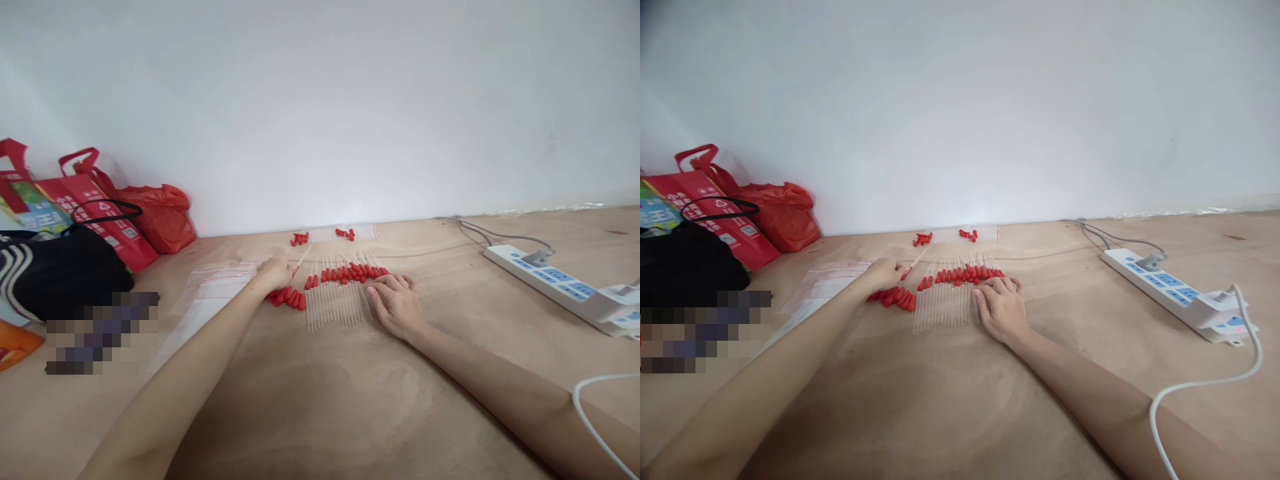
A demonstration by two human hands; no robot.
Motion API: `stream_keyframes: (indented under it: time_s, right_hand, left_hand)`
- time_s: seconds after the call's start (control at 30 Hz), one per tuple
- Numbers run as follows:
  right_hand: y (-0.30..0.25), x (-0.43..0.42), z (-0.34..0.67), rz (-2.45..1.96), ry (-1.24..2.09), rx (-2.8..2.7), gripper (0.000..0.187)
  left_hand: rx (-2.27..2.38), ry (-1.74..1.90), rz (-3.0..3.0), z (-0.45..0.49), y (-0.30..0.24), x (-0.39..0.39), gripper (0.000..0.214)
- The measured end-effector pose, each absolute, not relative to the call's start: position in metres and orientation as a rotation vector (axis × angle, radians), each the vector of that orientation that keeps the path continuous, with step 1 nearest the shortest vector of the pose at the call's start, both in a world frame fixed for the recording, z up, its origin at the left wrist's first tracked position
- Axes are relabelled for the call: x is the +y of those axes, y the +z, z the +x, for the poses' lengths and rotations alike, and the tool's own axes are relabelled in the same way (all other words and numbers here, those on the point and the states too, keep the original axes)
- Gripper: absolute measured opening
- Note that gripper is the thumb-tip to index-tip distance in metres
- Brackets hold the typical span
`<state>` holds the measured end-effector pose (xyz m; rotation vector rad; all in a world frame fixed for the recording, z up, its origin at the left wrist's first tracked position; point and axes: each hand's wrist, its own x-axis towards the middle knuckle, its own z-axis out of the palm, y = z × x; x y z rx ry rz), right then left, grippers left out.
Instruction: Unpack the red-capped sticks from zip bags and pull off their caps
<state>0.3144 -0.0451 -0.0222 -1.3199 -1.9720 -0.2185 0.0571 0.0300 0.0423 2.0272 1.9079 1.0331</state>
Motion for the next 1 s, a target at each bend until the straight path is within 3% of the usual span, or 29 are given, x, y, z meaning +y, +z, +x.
stream_keyframes:
  time_s: [0.17, 0.37, 0.7, 1.0]
  right_hand:
    - [-0.022, -0.048, 0.313, -1.225, -0.274, -1.908, 0.027]
    - [-0.017, -0.058, 0.31, -1.006, -0.521, -1.913, 0.049]
    - [-0.016, -0.06, 0.302, -0.835, -0.484, -2.18, 0.018]
    - [-0.016, -0.063, 0.299, -0.773, -0.418, -2.207, 0.016]
  left_hand:
    - [1.911, 0.803, 2.186, 0.057, 0.057, -0.009, 0.01]
    - [1.459, 0.961, 2.69, 0.071, 0.022, -0.052, 0.013]
    - [1.067, 1.194, 2.952, 0.093, -0.009, -0.067, 0.018]
    - [1.029, 1.074, 3.064, 0.092, -0.006, -0.066, 0.018]
